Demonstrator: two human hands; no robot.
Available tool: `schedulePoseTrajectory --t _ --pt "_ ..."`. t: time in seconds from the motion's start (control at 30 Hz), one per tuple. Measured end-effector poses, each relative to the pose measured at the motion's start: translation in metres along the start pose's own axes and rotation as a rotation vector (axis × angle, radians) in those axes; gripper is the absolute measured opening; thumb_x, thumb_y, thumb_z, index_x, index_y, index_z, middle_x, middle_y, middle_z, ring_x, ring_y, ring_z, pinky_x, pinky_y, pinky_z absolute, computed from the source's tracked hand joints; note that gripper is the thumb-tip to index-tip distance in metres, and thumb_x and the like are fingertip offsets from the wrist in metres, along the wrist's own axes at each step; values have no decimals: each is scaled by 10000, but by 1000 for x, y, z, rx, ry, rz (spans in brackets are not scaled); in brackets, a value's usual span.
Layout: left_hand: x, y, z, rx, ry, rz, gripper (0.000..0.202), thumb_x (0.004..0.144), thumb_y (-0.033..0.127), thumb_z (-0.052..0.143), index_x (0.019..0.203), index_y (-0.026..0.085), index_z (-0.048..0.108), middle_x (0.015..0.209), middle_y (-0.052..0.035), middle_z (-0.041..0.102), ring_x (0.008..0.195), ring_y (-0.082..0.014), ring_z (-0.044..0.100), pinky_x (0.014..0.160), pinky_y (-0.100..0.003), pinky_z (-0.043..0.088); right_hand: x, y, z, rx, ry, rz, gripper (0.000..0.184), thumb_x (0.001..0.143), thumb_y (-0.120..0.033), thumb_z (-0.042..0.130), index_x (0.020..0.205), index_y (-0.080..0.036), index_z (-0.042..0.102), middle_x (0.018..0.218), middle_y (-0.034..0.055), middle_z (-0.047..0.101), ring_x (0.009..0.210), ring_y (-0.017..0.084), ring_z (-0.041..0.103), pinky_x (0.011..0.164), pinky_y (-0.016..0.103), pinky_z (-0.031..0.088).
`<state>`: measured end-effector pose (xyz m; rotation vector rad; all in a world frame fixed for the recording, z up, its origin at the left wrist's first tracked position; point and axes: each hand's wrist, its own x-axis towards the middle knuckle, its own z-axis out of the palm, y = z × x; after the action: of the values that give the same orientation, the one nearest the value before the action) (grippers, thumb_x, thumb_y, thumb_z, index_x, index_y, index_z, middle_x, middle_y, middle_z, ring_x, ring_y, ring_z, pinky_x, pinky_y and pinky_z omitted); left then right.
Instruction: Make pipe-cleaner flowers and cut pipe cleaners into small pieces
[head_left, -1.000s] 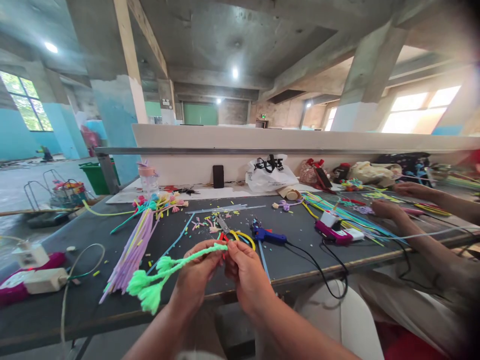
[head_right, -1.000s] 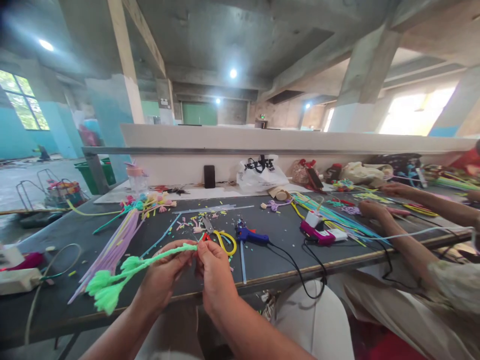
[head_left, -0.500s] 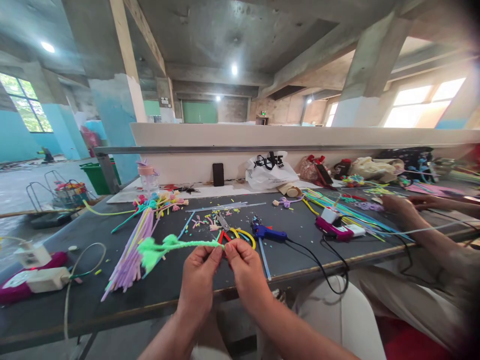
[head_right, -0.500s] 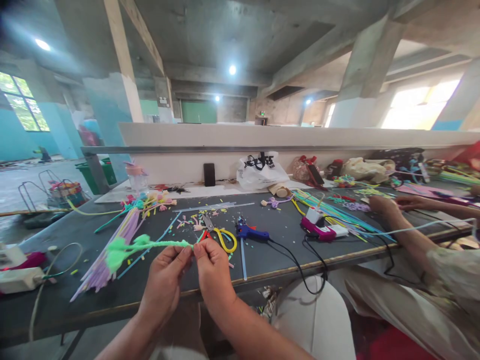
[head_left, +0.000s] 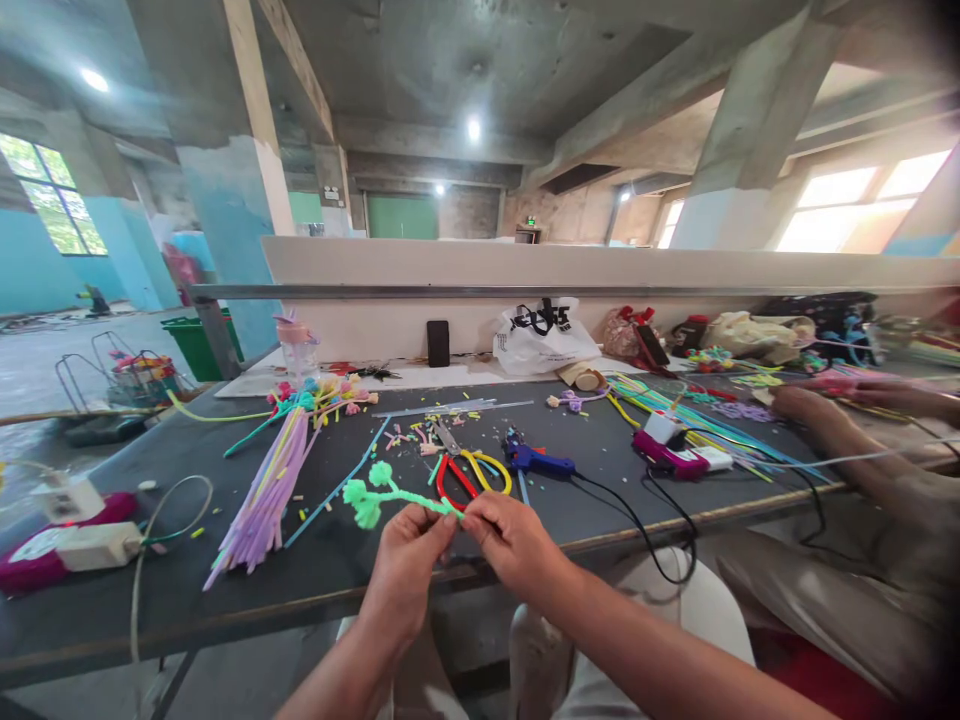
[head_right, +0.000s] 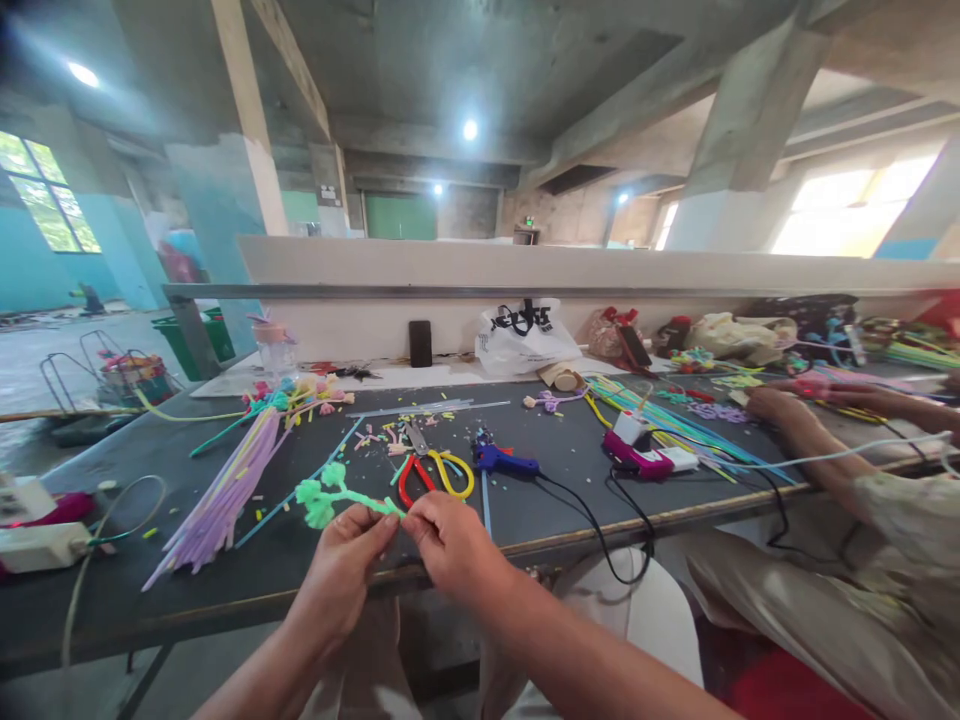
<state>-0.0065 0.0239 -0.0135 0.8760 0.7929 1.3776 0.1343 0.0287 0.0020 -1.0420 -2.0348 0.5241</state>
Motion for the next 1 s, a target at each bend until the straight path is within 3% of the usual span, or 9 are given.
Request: schedulePoseTrajectory --t 0.1,0.17,0.23,0.33,0.53,0.73,0.87,0.93,1.0 --pt "2 -5 -7 87 -93 14 216 642 291 694 568 129 572 511 12 575 485 -90 485 520 -213 368 -7 -8 4 628 -128 407 396 824 -486 442 637 -153 548 498 -49 376 454 84 301 447 220 231" --pt "2 -8 -10 122 -145 -6 199 669 285 672 582 123 597 536 -5 598 513 -109 514 550 -231 385 -9 -11 5 884 -170 513 362 780 -468 521 657 -133 579 486 -57 371 444 71 273 447 215 197" --pt "2 -10 -11 110 -154 -20 190 666 262 678 568 118 602 530 -2 592 507 -97 499 544 -221 375 -9 -12 5 939 -147 535 307 738 -418 591 643 -126 597 462 -68 348 441 66 248 453 217 171" --pt "-1 -10 -9 -16 -106 -42 200 637 239 706 541 124 574 500 19 563 476 -66 445 506 -194 346 -9 -11 8 737 -77 452 296 754 -385 573 594 -137 595 459 -59 362 455 76 274 467 224 191" --pt "-12 -7 -4 -142 -87 -165 225 643 236 713 553 112 548 516 27 521 465 -39 402 465 -160 308 -12 -7 12 -140 33 4 320 830 -211 431 523 -162 507 537 -3 453 545 115 406 537 241 282" --pt "-13 -13 -6 -174 -72 -227 241 651 242 707 556 112 528 491 41 473 437 -31 371 449 -160 291 -19 -4 12 -756 -22 -306 199 813 -158 421 660 -154 548 641 52 542 633 159 429 618 295 284" --pt "-10 -19 -9 -178 -98 -200 225 669 231 691 565 110 533 504 36 483 441 -29 369 452 -160 290 -20 -3 12 -694 -60 -249 225 833 -182 396 693 -140 568 674 57 545 650 159 428 632 305 289" --pt "-10 -21 -12 -168 -119 -160 185 683 217 679 598 109 555 526 29 510 457 -33 388 475 -162 309 -19 -5 11 -414 -98 -44 277 844 -228 392 644 -137 560 616 26 502 604 135 408 602 284 295" --pt "-11 -22 -14 -160 -160 -123 158 709 217 653 623 114 570 545 17 536 483 -47 424 515 -178 343 -18 -9 9 60 -197 239 345 855 -328 395 620 -134 557 562 -9 446 534 102 368 539 250 284"
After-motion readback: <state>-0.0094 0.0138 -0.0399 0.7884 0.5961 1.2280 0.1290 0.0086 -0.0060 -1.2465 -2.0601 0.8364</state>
